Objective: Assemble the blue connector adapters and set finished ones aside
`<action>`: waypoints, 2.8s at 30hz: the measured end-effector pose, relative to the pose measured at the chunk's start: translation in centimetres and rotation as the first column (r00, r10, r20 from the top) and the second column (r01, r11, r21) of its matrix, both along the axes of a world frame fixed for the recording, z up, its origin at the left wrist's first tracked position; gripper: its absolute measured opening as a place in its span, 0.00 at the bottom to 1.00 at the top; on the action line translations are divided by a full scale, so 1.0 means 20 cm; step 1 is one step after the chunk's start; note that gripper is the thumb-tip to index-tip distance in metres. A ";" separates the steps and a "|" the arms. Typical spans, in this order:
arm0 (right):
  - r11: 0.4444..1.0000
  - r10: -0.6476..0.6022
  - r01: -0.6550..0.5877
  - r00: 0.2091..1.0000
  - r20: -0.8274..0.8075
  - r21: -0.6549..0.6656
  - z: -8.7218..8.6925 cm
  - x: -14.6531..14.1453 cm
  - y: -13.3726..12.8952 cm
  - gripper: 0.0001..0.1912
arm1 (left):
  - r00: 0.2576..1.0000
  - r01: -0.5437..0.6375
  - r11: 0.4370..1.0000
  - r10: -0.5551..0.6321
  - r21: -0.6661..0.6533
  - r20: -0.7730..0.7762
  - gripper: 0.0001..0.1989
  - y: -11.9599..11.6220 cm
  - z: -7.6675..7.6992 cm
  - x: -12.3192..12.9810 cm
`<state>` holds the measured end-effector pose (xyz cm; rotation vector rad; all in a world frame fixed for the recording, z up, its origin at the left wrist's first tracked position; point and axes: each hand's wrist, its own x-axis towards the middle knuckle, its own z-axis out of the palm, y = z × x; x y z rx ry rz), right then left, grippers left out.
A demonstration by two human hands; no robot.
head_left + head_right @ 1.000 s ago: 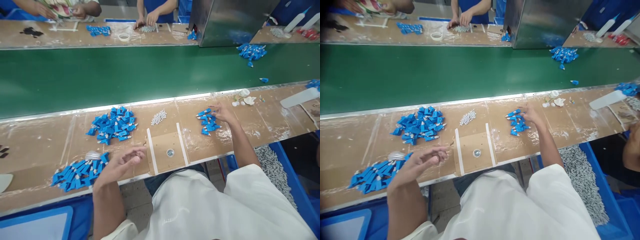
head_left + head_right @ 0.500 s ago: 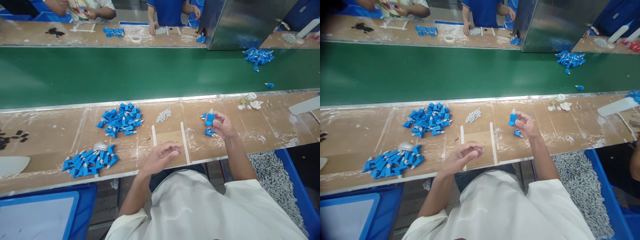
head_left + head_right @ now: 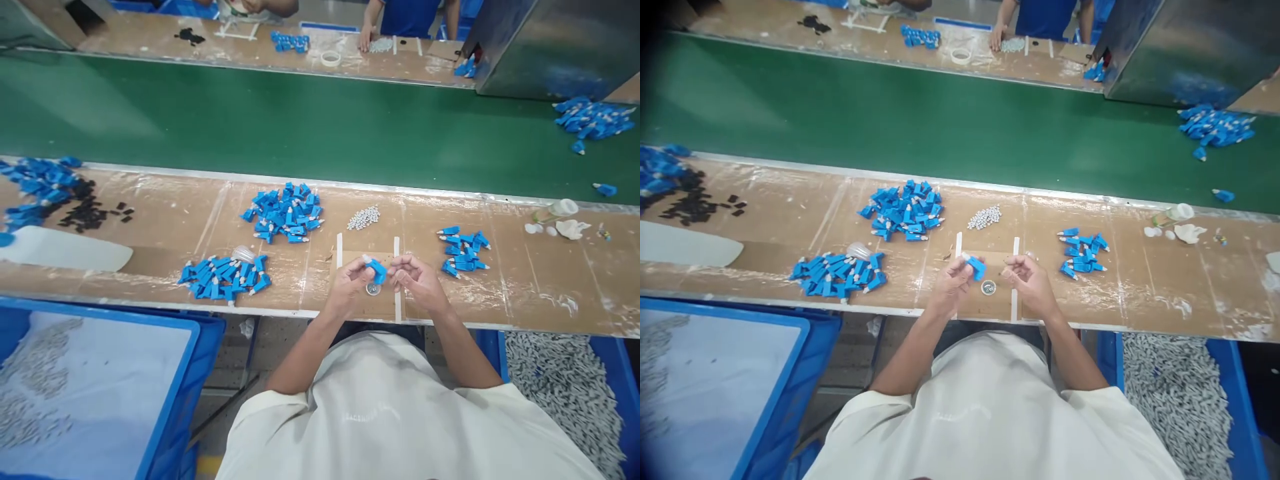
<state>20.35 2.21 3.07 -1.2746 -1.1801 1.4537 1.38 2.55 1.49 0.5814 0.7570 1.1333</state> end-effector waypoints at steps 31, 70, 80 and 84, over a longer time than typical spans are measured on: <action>0.984 -0.040 -0.037 0.905 0.423 0.172 -0.25 -0.14 -0.04 0.18 | 0.971 -0.077 0.947 0.143 -0.310 0.193 0.18 -0.06 -0.26 -0.19; 0.964 -0.265 0.260 0.959 -0.103 -0.058 -0.20 -0.06 -0.06 0.16 | 0.986 0.039 0.963 0.007 -0.266 0.167 0.18 -0.14 -0.20 -0.13; 0.938 -0.226 0.242 0.970 -0.092 0.249 0.06 -0.12 -0.08 0.13 | 0.964 0.200 0.953 -0.150 -0.226 0.220 0.23 -0.17 -0.10 -0.08; 0.825 -0.255 0.218 0.967 0.000 0.521 0.10 -0.17 -0.09 0.09 | 0.955 0.215 0.946 -0.152 -0.241 0.253 0.25 -0.18 -0.08 -0.07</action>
